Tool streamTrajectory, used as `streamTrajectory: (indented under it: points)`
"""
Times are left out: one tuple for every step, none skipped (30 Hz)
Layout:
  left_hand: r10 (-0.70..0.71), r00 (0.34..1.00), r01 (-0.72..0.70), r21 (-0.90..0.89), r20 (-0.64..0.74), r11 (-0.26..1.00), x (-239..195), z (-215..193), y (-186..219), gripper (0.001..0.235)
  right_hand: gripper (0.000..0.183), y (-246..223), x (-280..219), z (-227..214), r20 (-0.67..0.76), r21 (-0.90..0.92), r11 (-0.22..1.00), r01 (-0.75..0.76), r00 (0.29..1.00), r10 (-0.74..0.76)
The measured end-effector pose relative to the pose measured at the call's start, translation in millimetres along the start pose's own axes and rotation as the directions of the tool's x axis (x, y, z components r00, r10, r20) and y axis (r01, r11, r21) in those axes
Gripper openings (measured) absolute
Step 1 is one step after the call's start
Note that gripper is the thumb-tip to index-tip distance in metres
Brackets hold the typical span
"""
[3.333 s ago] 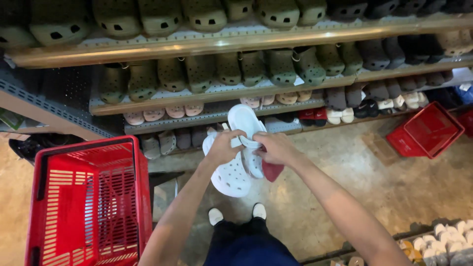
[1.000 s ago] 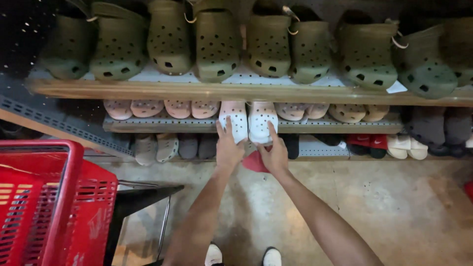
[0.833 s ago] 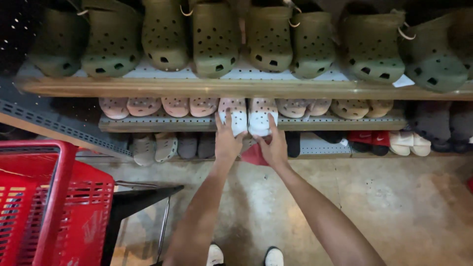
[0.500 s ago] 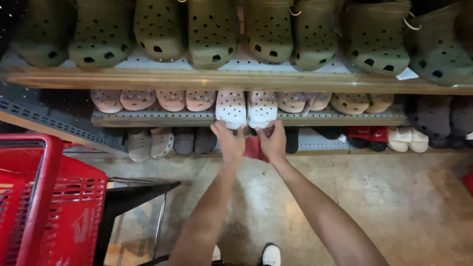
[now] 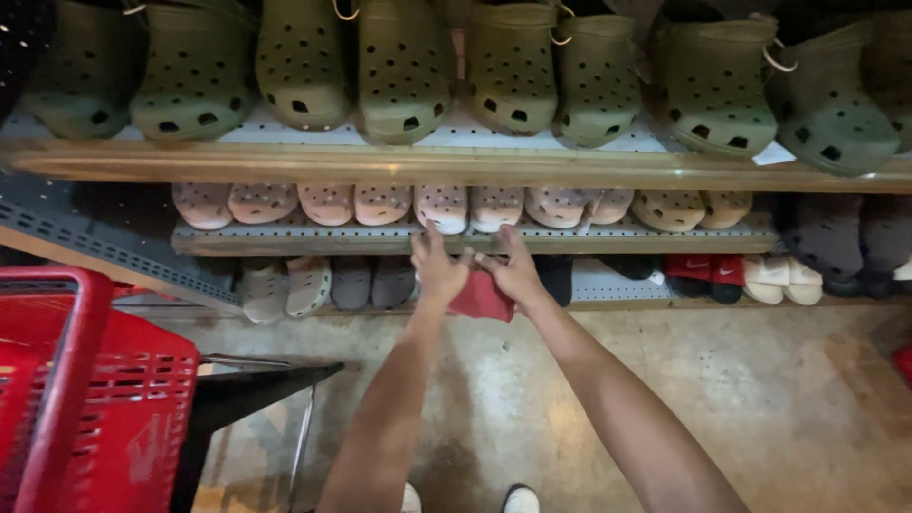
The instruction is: The person is cleaning and wiping down various pairs of clogs on a retail shelf using a red cloth.
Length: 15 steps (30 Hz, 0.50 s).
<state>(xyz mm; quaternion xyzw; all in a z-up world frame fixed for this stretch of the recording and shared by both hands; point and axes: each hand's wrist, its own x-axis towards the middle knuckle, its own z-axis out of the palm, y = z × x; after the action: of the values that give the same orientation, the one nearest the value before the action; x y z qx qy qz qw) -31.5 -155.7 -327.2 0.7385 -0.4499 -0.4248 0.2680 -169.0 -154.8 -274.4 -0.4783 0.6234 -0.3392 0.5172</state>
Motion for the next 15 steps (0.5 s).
streamTrajectory:
  points:
    - [-0.002,1.000,0.002,-0.003,-0.002,1.000,0,2,1,0.097,0.082,2,2,-5,0.002,-0.003,1.000,0.001,1.000,-0.001]
    - [-0.007,0.997,0.006,-0.015,-0.077,1.000,0,4,2,0.082,0.081,4,5,-9,0.062,-0.076,0.997,-0.031,0.997,0.036]
    - [-0.008,0.988,0.004,-0.023,-0.151,1.000,2,5,4,0.069,0.081,4,9,-13,0.115,-0.145,0.988,-0.056,0.991,0.073]
    - [-0.004,0.988,0.000,-0.022,-0.153,1.000,-1,8,7,0.069,0.081,3,7,-13,0.114,-0.143,0.988,-0.052,0.991,0.069]
    - [0.081,0.983,-0.079,0.016,-0.167,0.997,-5,12,9,0.068,0.081,3,3,-13,0.133,-0.145,0.987,-0.063,0.988,0.083]
    - [0.164,0.970,-0.157,0.056,-0.178,0.986,-9,16,11,0.066,0.080,3,0,-12,0.152,-0.148,0.986,-0.074,0.984,0.096]
    - [0.164,0.971,-0.157,0.051,-0.177,0.986,0,19,6,0.066,0.080,2,2,-14,0.151,-0.152,0.986,-0.074,0.984,0.097]
    - [0.137,0.984,-0.130,0.064,-0.110,0.989,8,21,1,0.075,0.083,0,2,-15,0.176,-0.199,0.976,-0.091,0.976,0.127]
    - [0.106,0.993,-0.102,0.074,-0.050,0.992,15,22,-4,0.083,0.085,-4,4,-15,0.206,-0.251,0.963,-0.101,0.966,0.155]
    - [0.103,0.993,-0.099,0.065,-0.057,0.993,16,27,-13,0.083,0.085,-5,-4,-16,0.210,-0.259,0.961,-0.096,0.966,0.153]
    - [0.107,0.991,-0.111,0.043,0.084,0.993,20,27,-19,0.079,0.081,-11,-10,-16,0.174,-0.196,0.973,-0.125,0.972,0.160]
    - [0.111,0.969,-0.119,0.021,0.222,0.993,23,28,-24,0.076,0.076,-17,-17,-17,0.139,-0.130,0.980,-0.152,0.976,0.169]
    - [0.108,0.967,-0.116,0.022,0.231,0.993,-2,26,-11,0.076,0.076,-14,-22,-21,0.134,-0.130,0.979,-0.160,0.975,0.177]
    - [0.157,0.942,-0.131,-0.107,0.296,0.986,-28,24,3,0.068,0.053,-12,-27,-26,0.062,0.067,0.978,-0.195,0.980,0.191]
    - [0.210,0.913,-0.132,-0.232,0.351,0.964,-55,19,17,0.061,0.033,-11,-34,-30,-0.005,0.264,0.942,-0.209,0.976,0.218]
